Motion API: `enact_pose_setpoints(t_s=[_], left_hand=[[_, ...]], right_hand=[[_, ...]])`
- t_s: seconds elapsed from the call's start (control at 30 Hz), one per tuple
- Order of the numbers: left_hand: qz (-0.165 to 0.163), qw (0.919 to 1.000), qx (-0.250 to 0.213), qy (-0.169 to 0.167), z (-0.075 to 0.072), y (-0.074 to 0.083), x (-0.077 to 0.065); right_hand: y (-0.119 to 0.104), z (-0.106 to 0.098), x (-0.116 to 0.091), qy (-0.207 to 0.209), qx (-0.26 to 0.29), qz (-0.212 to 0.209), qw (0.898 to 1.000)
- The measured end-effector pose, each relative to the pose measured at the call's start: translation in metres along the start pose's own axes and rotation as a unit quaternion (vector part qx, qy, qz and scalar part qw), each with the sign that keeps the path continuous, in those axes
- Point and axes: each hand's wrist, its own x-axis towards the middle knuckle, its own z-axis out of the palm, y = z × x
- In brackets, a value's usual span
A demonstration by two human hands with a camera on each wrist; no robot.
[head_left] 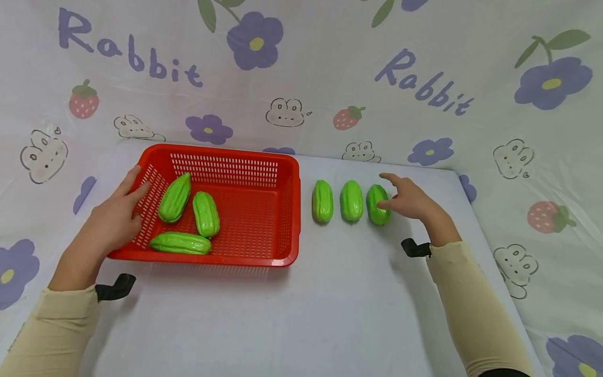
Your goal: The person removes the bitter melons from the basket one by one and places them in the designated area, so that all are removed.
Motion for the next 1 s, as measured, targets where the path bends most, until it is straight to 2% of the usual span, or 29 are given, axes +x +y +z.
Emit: enact_pose_setpoints(t_s=[0.27,0.53,0.77,1.0], left_hand=[[-0.003,1.0,-0.002,-0.001,0.0,-0.003,0.0],[-0.003,1.0,0.004,0.0,0.001,-0.003,0.002],[-0.005,1.0,0.0,-0.002,0.0,0.0,0.001],[-0.009,0.9999,-0.001,-0.007,0.0,0.001,0.001]], right_hand=[[-0.014,-0.008,-0.001,0.043,0.017,-0.006,0.999],[-0.048,-0.014,-0.005,0.08,0.038,-0.03,0.996],[-0.08,-0.014,-0.004,0.088,0.039,-0.065,0.993],[-0.099,-0.015,0.001,0.077,0.033,-0.081,0.993]])
